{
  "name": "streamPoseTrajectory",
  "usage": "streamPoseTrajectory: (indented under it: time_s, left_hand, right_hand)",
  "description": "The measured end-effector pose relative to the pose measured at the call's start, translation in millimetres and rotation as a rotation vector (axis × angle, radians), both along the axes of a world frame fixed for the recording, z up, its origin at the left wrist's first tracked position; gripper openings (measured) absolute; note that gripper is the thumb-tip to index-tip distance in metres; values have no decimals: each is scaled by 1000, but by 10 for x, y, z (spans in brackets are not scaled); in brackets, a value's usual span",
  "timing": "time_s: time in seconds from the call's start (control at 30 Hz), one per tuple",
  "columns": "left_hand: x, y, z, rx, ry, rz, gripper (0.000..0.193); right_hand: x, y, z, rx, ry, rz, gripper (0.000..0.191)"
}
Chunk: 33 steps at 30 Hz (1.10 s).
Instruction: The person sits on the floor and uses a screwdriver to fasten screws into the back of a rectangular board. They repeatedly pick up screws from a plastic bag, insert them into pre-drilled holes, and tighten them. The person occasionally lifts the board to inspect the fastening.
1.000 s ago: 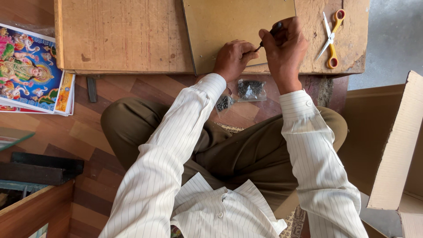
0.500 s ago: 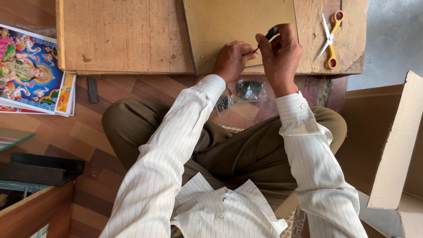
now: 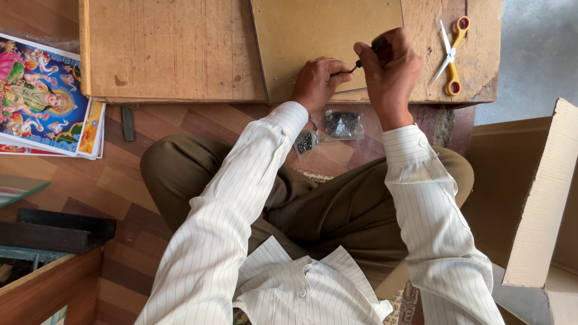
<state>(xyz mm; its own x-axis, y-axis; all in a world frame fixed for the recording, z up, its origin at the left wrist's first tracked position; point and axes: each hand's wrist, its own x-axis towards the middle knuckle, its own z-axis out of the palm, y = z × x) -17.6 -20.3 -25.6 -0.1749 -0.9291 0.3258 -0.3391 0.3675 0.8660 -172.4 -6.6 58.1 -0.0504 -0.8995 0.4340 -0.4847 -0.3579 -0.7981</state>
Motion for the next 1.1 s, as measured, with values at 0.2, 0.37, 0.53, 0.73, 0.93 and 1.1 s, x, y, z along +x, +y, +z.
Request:
streamPoseTrajectory:
  time_s: [0.2, 0.37, 0.53, 0.73, 0.93, 1.1]
  left_hand:
    - [-14, 18, -31, 2, 3, 29, 16]
    - [-18, 24, -9, -26, -37, 29, 14]
    - [-24, 37, 27, -24, -42, 45, 15]
    - [4, 34, 58, 20, -14, -3, 17]
    - [-37, 28, 39, -58, -28, 32, 18]
    - [-24, 23, -9, -45, -65, 31, 18]
  right_hand:
    - [-5, 97, 58, -61, 92, 131, 28]
    - [-112, 0, 24, 95, -71, 175, 18]
    - [-204, -2, 7, 191, -186, 216, 17]
    - [-112, 1, -11, 109, -155, 124, 15]
    - [19, 26, 13, 47, 62, -99, 27]
    - [-45, 48, -11, -119, 20, 97, 30]
